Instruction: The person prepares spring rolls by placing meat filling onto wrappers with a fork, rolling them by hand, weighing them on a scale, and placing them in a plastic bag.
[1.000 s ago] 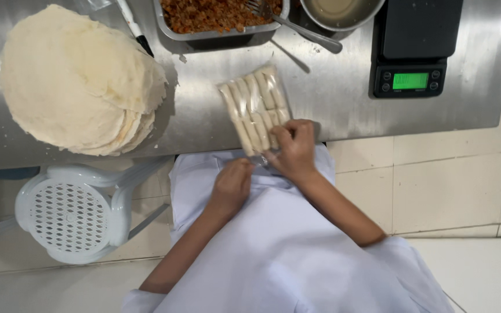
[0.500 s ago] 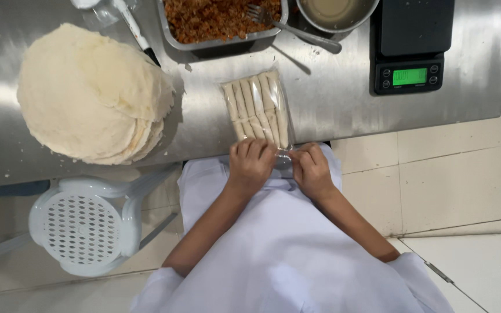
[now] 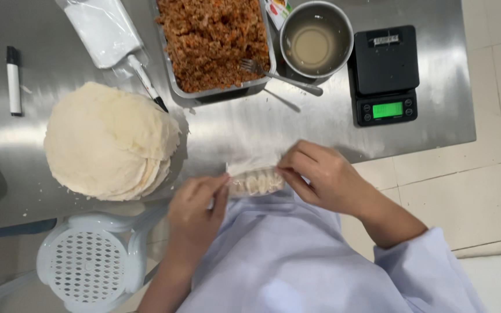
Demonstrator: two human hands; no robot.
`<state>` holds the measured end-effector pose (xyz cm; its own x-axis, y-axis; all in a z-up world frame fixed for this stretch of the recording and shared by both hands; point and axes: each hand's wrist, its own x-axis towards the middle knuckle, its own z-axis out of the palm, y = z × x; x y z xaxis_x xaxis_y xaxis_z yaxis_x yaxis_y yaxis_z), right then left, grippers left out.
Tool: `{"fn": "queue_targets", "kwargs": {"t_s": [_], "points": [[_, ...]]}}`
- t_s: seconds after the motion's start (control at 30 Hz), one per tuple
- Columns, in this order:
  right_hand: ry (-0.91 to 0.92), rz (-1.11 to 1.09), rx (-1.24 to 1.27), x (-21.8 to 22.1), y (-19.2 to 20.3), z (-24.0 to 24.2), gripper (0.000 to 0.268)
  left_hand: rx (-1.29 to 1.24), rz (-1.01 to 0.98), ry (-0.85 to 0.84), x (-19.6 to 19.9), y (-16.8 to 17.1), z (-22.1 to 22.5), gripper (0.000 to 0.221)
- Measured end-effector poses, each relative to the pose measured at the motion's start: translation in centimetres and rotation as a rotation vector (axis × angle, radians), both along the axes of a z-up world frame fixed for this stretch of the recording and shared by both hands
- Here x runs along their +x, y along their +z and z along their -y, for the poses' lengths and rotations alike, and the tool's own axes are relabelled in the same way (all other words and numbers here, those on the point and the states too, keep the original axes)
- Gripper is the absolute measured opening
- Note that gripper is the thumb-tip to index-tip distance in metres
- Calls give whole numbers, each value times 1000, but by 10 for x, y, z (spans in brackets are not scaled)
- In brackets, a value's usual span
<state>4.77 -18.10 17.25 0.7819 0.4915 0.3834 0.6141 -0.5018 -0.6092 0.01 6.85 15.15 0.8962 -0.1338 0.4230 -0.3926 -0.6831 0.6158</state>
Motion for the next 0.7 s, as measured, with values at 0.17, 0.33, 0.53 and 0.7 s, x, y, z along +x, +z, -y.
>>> {"fn": "queue_targets", "kwargs": {"t_s": [0.17, 0.33, 0.53, 0.7], "points": [[181, 28, 59, 36, 45, -22, 9, 124, -24, 127, 11, 34, -20, 8], [307, -182, -54, 63, 29, -4, 15, 113, 112, 100, -15, -18, -3, 11], [-285, -272, -316, 220, -60, 34, 8, 141, -43, 39, -32, -137, 6, 10], [-522, -418, -662, 337, -127, 26, 51, 224, -7, 108, -11, -155, 21, 38]]}}
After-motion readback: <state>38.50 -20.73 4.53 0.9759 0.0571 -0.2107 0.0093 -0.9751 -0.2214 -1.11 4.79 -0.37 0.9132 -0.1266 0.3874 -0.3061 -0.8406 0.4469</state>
